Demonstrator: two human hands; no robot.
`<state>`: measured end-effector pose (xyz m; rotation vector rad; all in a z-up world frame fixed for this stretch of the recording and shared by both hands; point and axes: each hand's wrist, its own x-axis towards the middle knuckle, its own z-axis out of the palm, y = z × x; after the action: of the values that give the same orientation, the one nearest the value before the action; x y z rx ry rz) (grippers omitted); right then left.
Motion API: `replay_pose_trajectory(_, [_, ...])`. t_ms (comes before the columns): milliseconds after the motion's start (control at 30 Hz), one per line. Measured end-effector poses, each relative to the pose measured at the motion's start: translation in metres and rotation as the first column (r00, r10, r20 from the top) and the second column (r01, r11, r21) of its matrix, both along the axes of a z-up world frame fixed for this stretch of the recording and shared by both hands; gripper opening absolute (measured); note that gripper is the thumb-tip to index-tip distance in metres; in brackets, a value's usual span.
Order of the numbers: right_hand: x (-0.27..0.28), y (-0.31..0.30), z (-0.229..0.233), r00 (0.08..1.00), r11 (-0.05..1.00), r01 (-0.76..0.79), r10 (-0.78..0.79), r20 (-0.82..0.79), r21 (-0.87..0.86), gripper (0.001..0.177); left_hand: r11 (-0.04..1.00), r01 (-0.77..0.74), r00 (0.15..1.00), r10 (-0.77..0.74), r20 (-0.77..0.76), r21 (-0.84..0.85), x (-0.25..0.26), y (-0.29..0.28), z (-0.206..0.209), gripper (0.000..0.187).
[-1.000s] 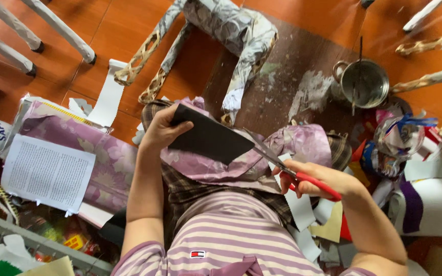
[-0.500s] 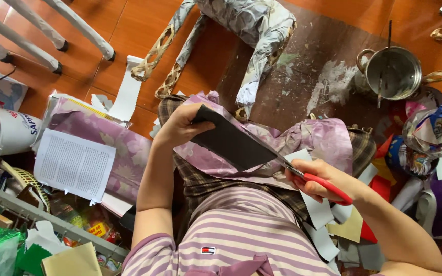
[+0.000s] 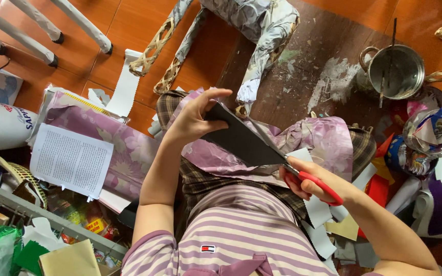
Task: Crafting a paper-mache animal model by cutting, folding, and applying paper and fabric to the structure.
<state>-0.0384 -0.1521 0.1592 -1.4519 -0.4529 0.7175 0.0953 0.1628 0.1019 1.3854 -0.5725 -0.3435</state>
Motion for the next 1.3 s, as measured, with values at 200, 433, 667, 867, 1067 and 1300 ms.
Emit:
replay_pose_trajectory(200, [-0.01,-0.004,-0.027,0.994,0.993,0.076,-0.068,-0.089,0.087,0.064,0.998,-0.05,0.995,0.046,0.09,0.045,0.006,0.004,0.011,0.037])
replay_pose_trajectory(433, [-0.01,-0.005,-0.044,0.998,0.998,0.056,-0.054,-0.041,0.042,0.053,0.992,0.01,0.994,-0.024,0.103,0.129,0.002,-0.014,0.013,0.03])
replay_pose_trajectory(667, [-0.011,-0.013,-0.081,0.997,0.997,0.073,-0.073,0.008,0.002,0.063,0.972,0.137,0.968,-0.172,0.181,0.19,0.003,-0.024,0.006,0.018])
replay_pose_trajectory(867, [-0.014,-0.008,-0.093,0.991,0.992,0.123,-0.121,-0.05,0.031,0.053,0.946,0.245,0.943,-0.283,0.176,0.212,0.006,-0.03,0.009,0.021])
replay_pose_trajectory(1067, [-0.002,0.002,-0.085,0.988,0.986,0.155,-0.154,-0.018,0.068,0.041,0.914,0.318,0.908,-0.37,0.198,0.252,0.009,-0.042,-0.032,0.023])
replay_pose_trajectory(1300, [0.076,-0.049,-0.129,0.656,0.648,0.733,-0.594,0.465,-0.206,0.023,0.934,0.151,0.974,-0.196,0.112,0.323,0.016,-0.028,-0.04,0.02])
